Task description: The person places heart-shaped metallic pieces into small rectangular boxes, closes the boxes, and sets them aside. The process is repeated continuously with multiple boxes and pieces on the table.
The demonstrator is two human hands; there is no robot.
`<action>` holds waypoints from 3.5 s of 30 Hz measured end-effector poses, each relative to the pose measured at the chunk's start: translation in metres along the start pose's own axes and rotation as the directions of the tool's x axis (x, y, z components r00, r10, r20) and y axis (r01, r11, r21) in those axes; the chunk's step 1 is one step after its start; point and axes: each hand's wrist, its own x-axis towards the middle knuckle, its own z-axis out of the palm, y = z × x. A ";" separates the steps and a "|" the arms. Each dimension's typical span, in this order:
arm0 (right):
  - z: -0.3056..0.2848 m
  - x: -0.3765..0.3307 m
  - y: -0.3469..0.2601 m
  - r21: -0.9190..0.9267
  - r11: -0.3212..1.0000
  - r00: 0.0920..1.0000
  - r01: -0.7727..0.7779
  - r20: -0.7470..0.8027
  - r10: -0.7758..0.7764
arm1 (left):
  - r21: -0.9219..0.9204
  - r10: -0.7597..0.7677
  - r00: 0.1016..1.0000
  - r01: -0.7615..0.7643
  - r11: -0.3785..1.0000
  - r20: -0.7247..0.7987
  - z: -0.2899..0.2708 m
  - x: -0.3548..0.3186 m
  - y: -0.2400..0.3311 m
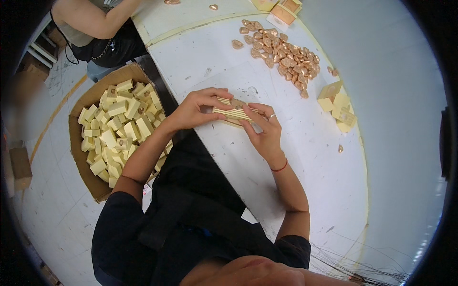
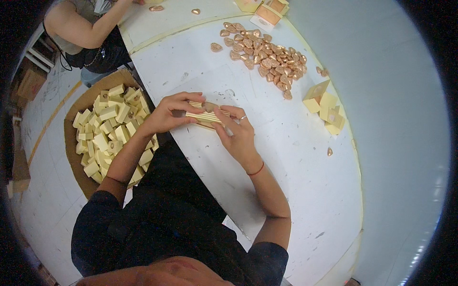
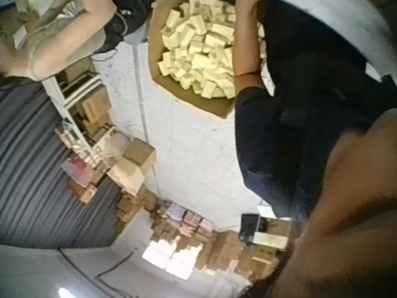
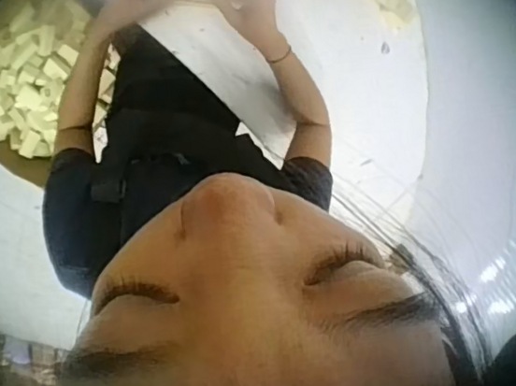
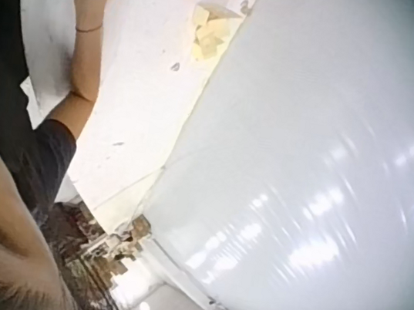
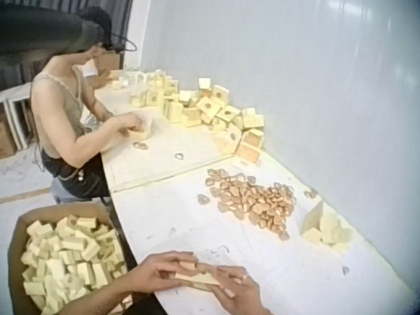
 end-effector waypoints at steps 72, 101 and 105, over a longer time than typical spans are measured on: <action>0.010 0.032 0.019 -0.389 0.921 0.995 -0.021 -0.099 -0.019 | 0.078 -0.291 0.947 0.303 0.950 -0.133 0.033 0.063 0.010; -0.002 0.028 0.015 -0.159 0.987 1.000 -0.008 0.008 0.009 | 0.232 -0.203 0.963 0.241 0.943 -0.175 0.037 0.053 -0.003; -0.001 0.027 0.015 -0.192 0.980 0.996 -0.055 0.054 0.067 | 0.249 -0.209 0.962 0.248 0.936 -0.175 0.038 0.053 -0.002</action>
